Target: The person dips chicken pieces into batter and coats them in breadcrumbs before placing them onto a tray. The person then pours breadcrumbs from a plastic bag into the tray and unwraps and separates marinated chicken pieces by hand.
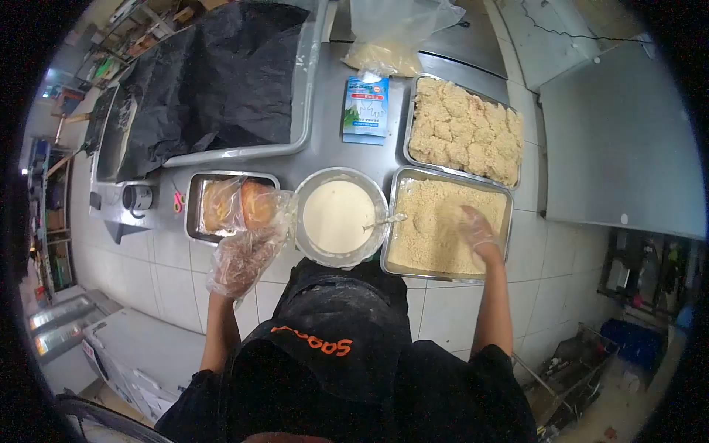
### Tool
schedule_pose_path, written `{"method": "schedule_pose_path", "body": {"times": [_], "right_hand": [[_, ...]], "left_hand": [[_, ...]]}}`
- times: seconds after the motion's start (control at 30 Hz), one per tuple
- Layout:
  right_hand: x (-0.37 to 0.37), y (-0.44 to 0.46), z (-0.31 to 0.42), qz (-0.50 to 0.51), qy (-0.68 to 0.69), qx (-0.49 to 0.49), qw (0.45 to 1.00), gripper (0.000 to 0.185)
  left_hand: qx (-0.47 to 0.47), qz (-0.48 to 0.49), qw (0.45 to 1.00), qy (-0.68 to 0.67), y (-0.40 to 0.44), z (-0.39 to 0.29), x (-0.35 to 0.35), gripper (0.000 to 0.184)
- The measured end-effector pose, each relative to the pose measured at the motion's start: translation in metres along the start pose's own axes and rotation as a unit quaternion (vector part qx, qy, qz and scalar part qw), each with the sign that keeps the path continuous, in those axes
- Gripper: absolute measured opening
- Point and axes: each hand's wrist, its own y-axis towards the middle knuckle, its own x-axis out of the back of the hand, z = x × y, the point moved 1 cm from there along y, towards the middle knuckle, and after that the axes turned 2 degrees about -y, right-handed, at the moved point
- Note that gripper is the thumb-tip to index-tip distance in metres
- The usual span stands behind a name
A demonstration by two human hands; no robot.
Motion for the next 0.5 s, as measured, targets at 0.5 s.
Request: {"method": "schedule_pose_path", "body": {"times": [0.5], "right_hand": [[-0.075,0.012,0.044,-0.036,-0.386,0.108,0.915,0.1]], "left_hand": [[0.062,-0.022,0.996,-0.066,-0.008,-0.002,-0.015,0.027]]}}
